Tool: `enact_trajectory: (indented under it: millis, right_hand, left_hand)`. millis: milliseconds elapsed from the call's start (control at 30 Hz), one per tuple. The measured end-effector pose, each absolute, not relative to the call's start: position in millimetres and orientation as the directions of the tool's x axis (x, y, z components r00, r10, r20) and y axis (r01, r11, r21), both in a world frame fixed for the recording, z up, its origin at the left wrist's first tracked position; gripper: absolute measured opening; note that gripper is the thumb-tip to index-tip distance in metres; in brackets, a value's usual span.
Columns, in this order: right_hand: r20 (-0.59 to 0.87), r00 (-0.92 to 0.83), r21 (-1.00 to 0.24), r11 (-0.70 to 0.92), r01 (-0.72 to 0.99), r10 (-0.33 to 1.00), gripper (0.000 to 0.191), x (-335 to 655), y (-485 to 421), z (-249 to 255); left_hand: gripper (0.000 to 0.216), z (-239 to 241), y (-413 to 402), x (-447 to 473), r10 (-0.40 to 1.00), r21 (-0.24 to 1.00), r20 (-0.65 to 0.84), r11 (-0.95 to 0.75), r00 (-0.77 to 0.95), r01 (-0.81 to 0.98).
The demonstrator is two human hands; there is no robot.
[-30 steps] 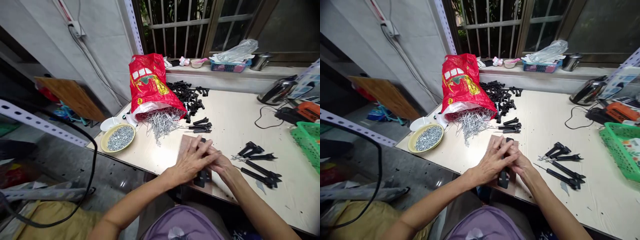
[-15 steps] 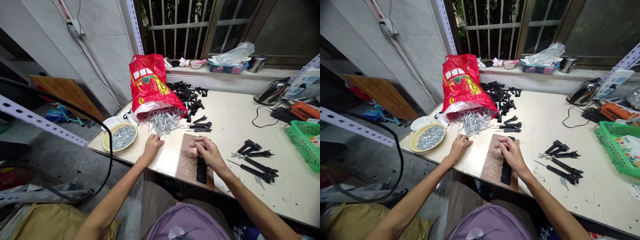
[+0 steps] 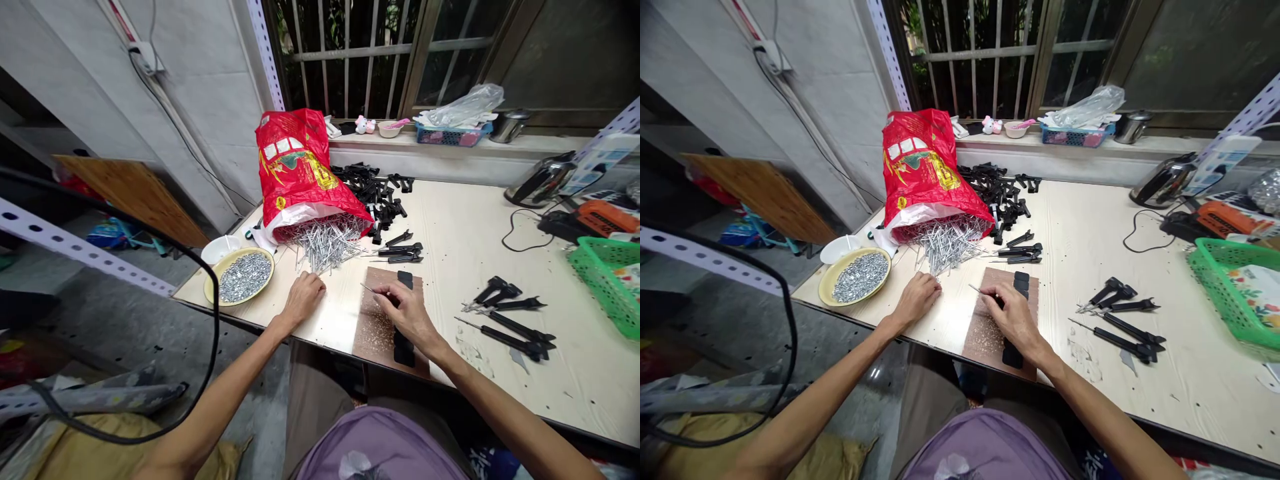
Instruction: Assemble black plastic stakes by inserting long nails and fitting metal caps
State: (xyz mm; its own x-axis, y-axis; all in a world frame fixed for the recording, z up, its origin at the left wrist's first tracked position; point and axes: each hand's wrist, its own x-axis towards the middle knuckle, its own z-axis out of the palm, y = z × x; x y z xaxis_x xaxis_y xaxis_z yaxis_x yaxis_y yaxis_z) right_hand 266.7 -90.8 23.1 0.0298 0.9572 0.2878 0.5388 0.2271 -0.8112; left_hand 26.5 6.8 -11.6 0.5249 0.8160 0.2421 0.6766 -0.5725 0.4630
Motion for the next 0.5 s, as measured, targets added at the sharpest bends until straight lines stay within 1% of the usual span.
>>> enact_trajectory:
  millis: [33,67,100,133,167,233,300,400,500]
  right_hand:
    - [0.318,0.000,-0.792,0.265,0.551,0.948,0.020,263,-90,23]
    - [0.336,-0.032,-0.775,0.295,0.559,0.941,0.021,259,-89,24]
    - [0.342,-0.063,-0.761,0.316,0.566,0.938,0.023,255,-88,24]
    - [0.338,-0.094,-0.748,0.328,0.577,0.936,0.026,250,-87,24]
    - [0.330,-0.123,-0.732,0.336,0.593,0.936,0.029,246,-86,24]
    - [0.313,-0.166,-0.690,0.344,0.637,0.935,0.032,239,-84,24]
    - [0.303,-0.180,-0.654,0.342,0.675,0.936,0.034,235,-83,25]
    - [0.300,-0.181,-0.632,0.338,0.698,0.936,0.035,233,-84,26]
    - [0.304,-0.182,-0.622,0.339,0.706,0.935,0.036,235,-87,28]
  left_hand:
    - [0.011,-10,1,28,0.861,0.600,0.236,-0.493,0.450,0.630]
    - [0.012,-8,-4,31,0.909,0.744,0.198,-0.384,0.368,0.548]
    - [0.014,-6,-10,34,0.947,0.868,0.131,-0.252,0.293,0.427]
    - [0.017,-3,-16,39,0.970,0.952,0.049,-0.118,0.239,0.282]
    - [0.020,1,-22,44,0.978,0.991,-0.027,-0.001,0.207,0.134]
    - [0.023,8,-32,54,0.976,0.986,-0.118,0.137,0.182,-0.093]
    - [0.023,14,-39,62,0.976,0.961,-0.147,0.180,0.163,-0.209]
    - [0.021,21,-44,69,0.979,0.947,-0.134,0.171,0.150,-0.270]
    - [0.019,23,-46,70,0.983,0.955,-0.099,0.137,0.153,-0.264]
